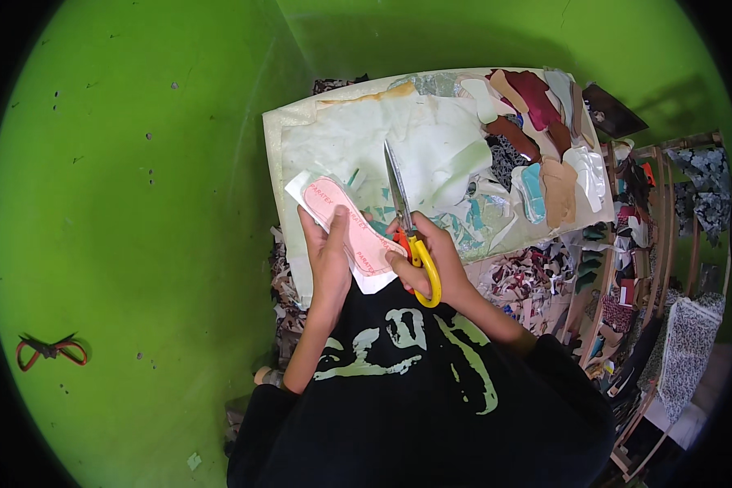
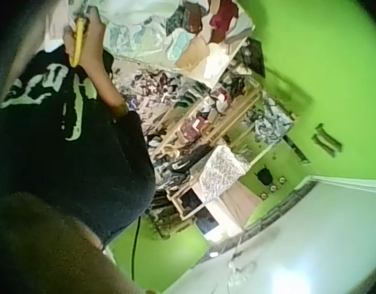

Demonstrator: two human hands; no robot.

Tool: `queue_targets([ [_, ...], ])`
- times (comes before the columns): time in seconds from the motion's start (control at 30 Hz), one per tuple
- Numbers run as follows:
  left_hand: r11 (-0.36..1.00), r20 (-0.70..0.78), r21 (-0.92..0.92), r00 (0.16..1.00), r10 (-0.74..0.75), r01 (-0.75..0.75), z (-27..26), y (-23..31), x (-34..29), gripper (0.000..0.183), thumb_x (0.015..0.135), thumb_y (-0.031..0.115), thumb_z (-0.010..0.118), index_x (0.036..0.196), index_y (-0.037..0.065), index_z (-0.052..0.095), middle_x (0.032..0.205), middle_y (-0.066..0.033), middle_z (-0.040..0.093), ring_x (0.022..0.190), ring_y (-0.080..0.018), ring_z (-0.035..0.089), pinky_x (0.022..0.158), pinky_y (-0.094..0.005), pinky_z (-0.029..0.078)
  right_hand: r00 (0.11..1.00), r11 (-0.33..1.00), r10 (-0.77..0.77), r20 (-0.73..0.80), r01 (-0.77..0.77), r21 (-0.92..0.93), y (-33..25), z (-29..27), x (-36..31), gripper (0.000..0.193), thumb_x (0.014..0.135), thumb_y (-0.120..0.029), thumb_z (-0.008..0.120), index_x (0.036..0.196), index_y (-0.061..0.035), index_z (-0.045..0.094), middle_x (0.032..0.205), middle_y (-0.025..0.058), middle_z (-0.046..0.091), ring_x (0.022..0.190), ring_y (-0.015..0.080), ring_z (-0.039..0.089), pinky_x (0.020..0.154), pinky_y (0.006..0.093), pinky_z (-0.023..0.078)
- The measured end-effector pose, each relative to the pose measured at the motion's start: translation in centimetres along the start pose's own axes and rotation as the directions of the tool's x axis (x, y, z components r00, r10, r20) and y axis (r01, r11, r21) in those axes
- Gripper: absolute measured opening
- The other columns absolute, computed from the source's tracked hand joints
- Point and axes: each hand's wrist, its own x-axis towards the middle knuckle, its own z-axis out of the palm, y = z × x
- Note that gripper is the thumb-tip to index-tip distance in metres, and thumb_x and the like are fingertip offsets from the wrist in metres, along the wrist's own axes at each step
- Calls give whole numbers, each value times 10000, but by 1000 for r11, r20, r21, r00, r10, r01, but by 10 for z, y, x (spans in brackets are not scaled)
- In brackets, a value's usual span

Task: Cutting out shoe insole components from material using a paper pattern and scissors.

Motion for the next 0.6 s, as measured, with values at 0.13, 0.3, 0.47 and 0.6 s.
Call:
queue_targets([
  [0.13, 987, -44, 92, 990, 137, -133, -12, -9, 11, 368, 1014, 158, 541, 1350, 58, 427, 1110, -100, 603, 866, -182, 646, 720, -320, 545, 995, 986, -83, 55, 90, -138, 2, 1, -3, 249, 845, -2, 652, 1069, -21, 547, 677, -13, 537, 508, 31, 472, 463, 205, 337],
  [0.3, 995, -33, 64, 997, 73, -71, -10, -1, 11, 267, 997, 221, 590, 1164, 14, 564, 899, -58, 652, 771, -145, 642, 695, -279, 526, 996, 987, -45, 79, 56, -151, -10, 3, -7, 261, 835, -26, 679, 1069, -23, 566, 696, -25, 530, 620, 25, 460, 549, 206, 341],
  [0.47, 991, -39, 62, 992, 121, -118, -11, 4, 12, 225, 993, 208, 591, 1115, 21, 578, 871, -54, 643, 727, -124, 616, 646, -256, 495, 978, 973, -130, 163, 157, -168, -6, -2, -5, 295, 855, -168, 707, 1064, -15, 566, 708, -7, 533, 638, 41, 469, 586, 210, 375],
  [0.6, 989, -40, 74, 990, 135, -132, -7, 16, 13, 175, 989, 194, 588, 1068, 37, 588, 837, -40, 629, 683, -105, 583, 603, -236, 459, 957, 939, -178, 231, 235, -250, 12, -16, -4, 485, 898, -454, 655, 1058, -11, 543, 658, 46, 498, 573, 131, 468, 558, 271, 391],
])
